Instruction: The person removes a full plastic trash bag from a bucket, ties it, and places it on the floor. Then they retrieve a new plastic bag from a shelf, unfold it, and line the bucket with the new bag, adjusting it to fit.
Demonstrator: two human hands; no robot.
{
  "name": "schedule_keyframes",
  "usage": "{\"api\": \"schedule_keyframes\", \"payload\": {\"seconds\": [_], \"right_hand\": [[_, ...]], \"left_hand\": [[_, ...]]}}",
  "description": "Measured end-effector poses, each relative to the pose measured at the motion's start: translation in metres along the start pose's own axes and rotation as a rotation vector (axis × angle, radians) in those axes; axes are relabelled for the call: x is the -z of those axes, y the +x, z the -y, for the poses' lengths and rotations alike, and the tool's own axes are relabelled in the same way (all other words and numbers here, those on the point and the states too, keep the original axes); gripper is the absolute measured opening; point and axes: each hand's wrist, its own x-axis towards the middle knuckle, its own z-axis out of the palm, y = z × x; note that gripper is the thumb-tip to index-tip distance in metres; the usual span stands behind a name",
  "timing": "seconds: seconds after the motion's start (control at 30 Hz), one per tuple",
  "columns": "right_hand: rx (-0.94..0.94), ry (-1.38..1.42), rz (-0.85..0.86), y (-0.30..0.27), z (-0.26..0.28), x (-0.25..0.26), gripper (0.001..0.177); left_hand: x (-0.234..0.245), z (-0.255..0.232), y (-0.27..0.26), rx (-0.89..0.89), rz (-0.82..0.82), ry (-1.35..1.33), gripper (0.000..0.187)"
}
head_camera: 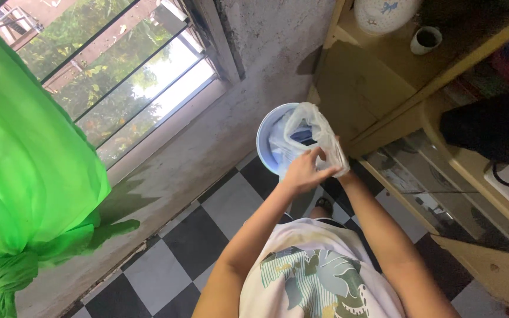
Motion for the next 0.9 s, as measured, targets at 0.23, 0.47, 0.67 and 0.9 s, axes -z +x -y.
{"api": "schedule_keyframes", "payload": {"seconds": [0.23,0.47,0.67,0.9], "right_hand": [[0.280,0.159,0.129,-0.015,0.024,0.003,0.034],[-0.206,-0.180,-0.018,-0.017,0.053,0.015,0.023],[-0.136,-0.403,-0.060,-0.017,0.006,0.019,0.020],[-0.298,-0.366,0.015,-0.024,-0.017,0.024,0.038]], "left_hand": [[-0.031,0.039,0.008,0.061,-0.011,0.071,0.042],[-0.006,0.072,0.040,0.105,-0.291,-0.146,0.021],[-0.010,0.057,0.049,0.218,-0.313,-0.313,0.021],[-0.053,0.097,0.059,0.293,-0.349,-0.565,0.024]]}}
